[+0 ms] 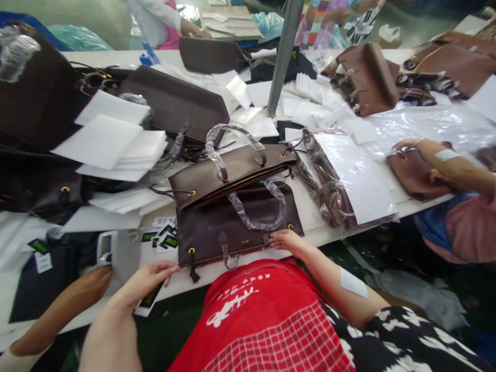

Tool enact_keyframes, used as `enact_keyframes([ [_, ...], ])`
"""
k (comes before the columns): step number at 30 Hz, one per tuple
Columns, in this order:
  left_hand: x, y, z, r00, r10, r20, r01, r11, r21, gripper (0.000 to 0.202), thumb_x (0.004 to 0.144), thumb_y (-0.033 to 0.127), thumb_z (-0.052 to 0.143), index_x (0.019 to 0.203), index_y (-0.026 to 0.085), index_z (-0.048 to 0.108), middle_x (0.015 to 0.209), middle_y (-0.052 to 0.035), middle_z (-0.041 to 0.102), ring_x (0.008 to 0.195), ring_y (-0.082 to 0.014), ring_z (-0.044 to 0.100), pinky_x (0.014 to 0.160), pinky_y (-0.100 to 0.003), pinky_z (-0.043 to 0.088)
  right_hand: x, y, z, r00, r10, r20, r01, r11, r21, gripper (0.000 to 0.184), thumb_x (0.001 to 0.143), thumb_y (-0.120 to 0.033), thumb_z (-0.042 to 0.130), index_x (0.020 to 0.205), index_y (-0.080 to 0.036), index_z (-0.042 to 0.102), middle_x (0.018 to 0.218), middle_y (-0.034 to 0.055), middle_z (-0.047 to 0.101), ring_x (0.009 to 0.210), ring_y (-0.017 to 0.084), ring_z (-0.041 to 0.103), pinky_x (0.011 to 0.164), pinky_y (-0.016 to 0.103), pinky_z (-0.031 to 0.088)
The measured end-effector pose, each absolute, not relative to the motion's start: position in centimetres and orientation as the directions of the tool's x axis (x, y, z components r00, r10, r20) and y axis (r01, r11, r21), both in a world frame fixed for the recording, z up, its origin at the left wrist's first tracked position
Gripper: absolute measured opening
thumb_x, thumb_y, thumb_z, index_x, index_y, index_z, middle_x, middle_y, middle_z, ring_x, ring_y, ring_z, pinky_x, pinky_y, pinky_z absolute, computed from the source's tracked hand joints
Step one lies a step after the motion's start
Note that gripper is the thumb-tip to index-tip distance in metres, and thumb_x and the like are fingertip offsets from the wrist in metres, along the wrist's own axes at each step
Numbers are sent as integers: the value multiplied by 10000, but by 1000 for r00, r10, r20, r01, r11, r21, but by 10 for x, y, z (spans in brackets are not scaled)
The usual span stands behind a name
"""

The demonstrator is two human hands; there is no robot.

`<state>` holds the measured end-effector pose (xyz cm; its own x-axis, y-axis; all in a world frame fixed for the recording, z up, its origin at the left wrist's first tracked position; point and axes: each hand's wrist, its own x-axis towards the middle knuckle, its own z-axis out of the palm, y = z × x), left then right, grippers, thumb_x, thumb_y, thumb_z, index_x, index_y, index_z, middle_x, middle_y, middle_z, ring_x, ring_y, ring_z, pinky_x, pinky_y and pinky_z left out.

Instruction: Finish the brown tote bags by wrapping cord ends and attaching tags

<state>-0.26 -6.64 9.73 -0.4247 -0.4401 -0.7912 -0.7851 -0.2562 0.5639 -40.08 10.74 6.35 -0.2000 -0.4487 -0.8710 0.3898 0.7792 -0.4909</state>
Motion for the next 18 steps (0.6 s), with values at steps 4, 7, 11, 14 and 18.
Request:
enact_keyframes([
  [4,2,-57,98,-404,-375,-834,-809,-280,517,453,644,576,627,802,159,709,507,26,565,614,-166,529,678,-254,399,-401,107,65,-207,-432,-878,378,792,-479,180,718,-204,692,869,-114,652,869,130,727,643,142,668,587,239,511],
  [7,-1,-48,98,-419,-316,-851,-806,-301,509,536,597,636,633,799,144,696,553,19,581,576,-153,514,619,-249,395,-401,107,65,-197,-435,-879,337,812,-477,212,702,-213,706,884,-124,644,902,123,725,619,129,648,542,229,504],
  [11,-12,-40,101,-459,-285,-842,-782,-320,535,522,591,627,643,782,143,682,592,19,587,559,-133,498,583,-236,386,-397,112,62,-181,-457,-871,182,855,-486,266,681,-205,716,921,-127,632,801,91,707,672,166,658,515,233,500],
  [14,-28,-35,99,-518,-240,-821,-773,-280,570,476,616,595,634,764,146,681,606,16,599,548,-127,503,584,-232,389,-392,115,56,-227,-498,-837,103,843,-529,246,678,-162,692,912,-125,627,681,32,652,605,139,616,510,234,491],
  [18,-57,-31,86,-599,-172,-782,-764,-171,622,403,675,542,587,745,155,673,590,16,602,548,-132,530,591,-230,406,-388,112,51,-229,-500,-835,103,840,-532,158,679,-108,635,836,-122,642,551,-29,571,470,76,501,511,212,464],
])
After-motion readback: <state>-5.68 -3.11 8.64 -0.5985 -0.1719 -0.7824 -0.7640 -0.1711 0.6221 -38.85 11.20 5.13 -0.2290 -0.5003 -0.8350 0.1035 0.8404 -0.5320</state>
